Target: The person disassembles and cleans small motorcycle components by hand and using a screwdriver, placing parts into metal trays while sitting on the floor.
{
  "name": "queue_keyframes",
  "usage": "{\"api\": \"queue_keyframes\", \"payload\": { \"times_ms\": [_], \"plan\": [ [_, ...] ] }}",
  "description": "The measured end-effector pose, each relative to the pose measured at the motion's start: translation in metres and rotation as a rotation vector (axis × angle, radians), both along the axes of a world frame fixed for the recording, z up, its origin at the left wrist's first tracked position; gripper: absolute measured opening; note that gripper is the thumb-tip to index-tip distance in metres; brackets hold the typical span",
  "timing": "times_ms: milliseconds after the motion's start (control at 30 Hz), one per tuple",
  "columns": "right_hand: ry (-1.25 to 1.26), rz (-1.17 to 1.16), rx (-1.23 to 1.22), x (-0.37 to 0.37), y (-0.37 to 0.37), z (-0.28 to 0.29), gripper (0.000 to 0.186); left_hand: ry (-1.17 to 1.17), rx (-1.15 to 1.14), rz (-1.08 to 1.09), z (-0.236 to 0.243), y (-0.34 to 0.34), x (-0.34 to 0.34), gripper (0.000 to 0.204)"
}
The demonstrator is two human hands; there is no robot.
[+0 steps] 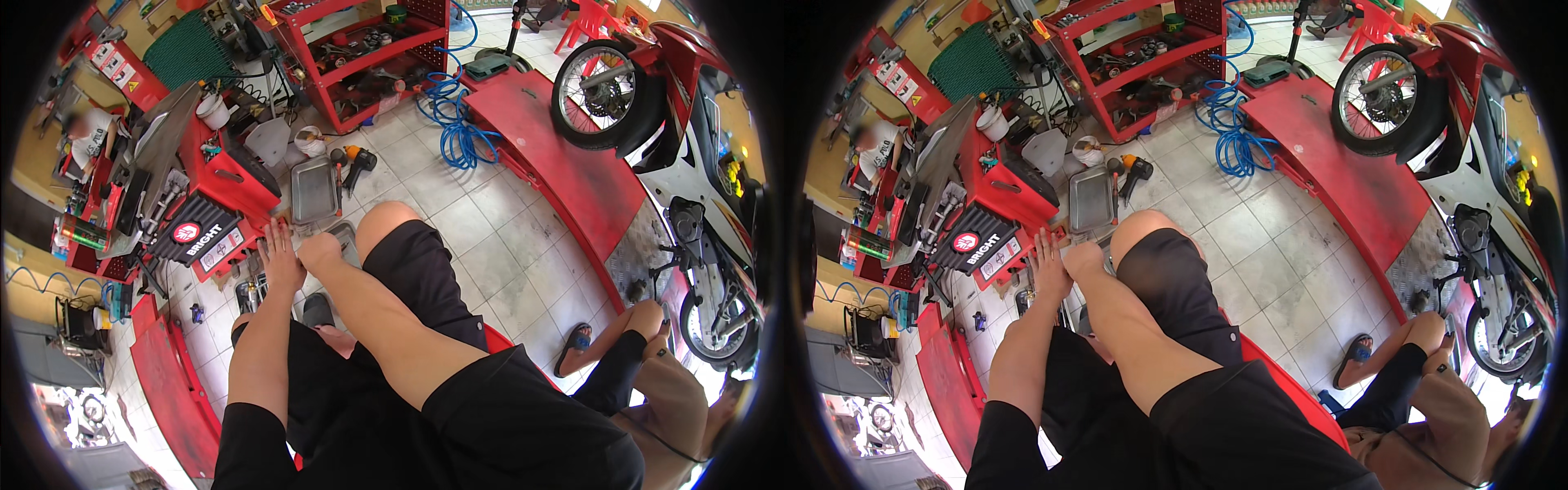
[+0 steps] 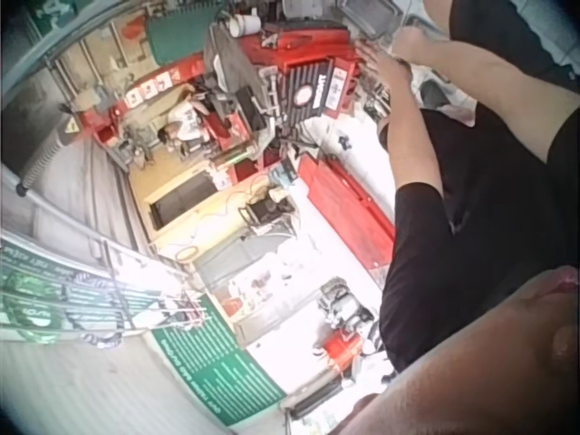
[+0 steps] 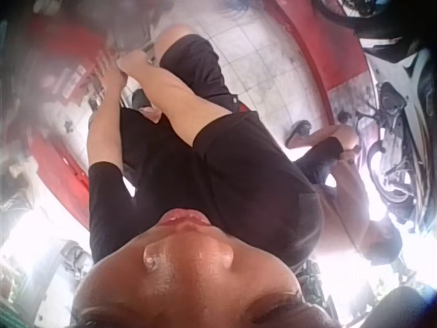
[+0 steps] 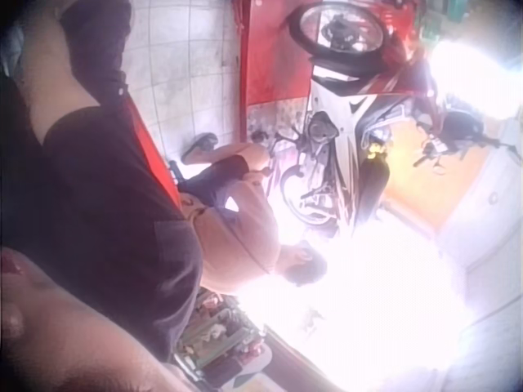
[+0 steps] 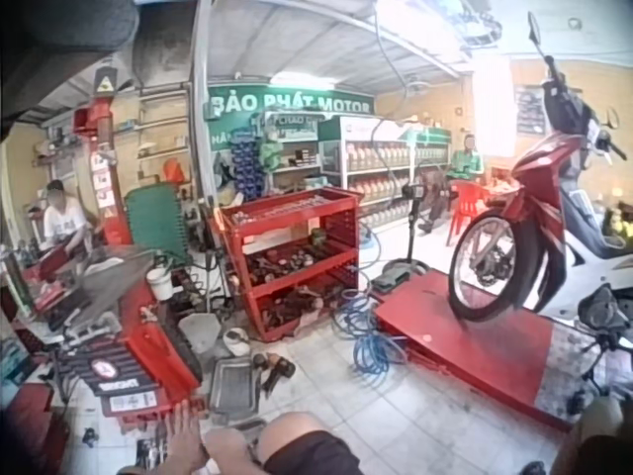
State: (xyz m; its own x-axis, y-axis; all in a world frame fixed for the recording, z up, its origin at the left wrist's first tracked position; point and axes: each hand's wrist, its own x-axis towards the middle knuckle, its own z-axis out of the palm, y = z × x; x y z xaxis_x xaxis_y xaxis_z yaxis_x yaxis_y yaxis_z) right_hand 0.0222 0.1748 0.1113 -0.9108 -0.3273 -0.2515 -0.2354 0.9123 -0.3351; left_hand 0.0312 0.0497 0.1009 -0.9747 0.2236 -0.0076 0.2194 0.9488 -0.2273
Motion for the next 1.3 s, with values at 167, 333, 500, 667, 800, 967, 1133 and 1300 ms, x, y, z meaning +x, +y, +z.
{"api": "queue_keyframes", "payload": {
  "times_ms": [167, 333, 500, 667, 800, 967, 1133, 1300],
  "plan": [
    [0.072, 0.015, -0.006, 0.005, -0.004, 0.005, 0.022, -0.067, -0.096, -0.077, 0.001, -0.005, -0.003, 0.080],
    [0.092, -0.007, 0.005, 0.006, -0.005, -0.009, 0.022, -0.138, -0.081, -0.028, 0.004, 0.006, 0.005, 0.079],
    [0.109, 0.041, 0.031, 0.003, -0.003, -0.008, 0.021, -0.106, -0.071, -0.005, -0.006, 0.001, 0.000, 0.080],
    [0.217, 0.080, 0.065, 0.001, 0.001, -0.001, 0.021, -0.056, -0.047, 0.001, -0.006, -0.005, -0.004, 0.080],
    [0.304, 0.138, 0.069, -0.004, 0.016, 0.011, 0.019, -0.029, -0.025, 0.004, 0.013, 0.005, -0.010, 0.080],
    [0.345, 0.203, 0.081, -0.005, 0.021, 0.022, 0.018, 0.018, -0.004, 0.005, 0.020, -0.001, -0.012, 0.075],
    [0.345, 0.207, 0.127, -0.003, 0.025, 0.019, 0.016, 0.026, 0.013, 0.008, 0.022, 0.004, -0.004, 0.074],
    [0.320, 0.232, 0.164, -0.001, 0.029, 0.024, 0.015, 0.059, 0.031, 0.004, 0.014, 0.004, -0.001, 0.072]
  ]
}}
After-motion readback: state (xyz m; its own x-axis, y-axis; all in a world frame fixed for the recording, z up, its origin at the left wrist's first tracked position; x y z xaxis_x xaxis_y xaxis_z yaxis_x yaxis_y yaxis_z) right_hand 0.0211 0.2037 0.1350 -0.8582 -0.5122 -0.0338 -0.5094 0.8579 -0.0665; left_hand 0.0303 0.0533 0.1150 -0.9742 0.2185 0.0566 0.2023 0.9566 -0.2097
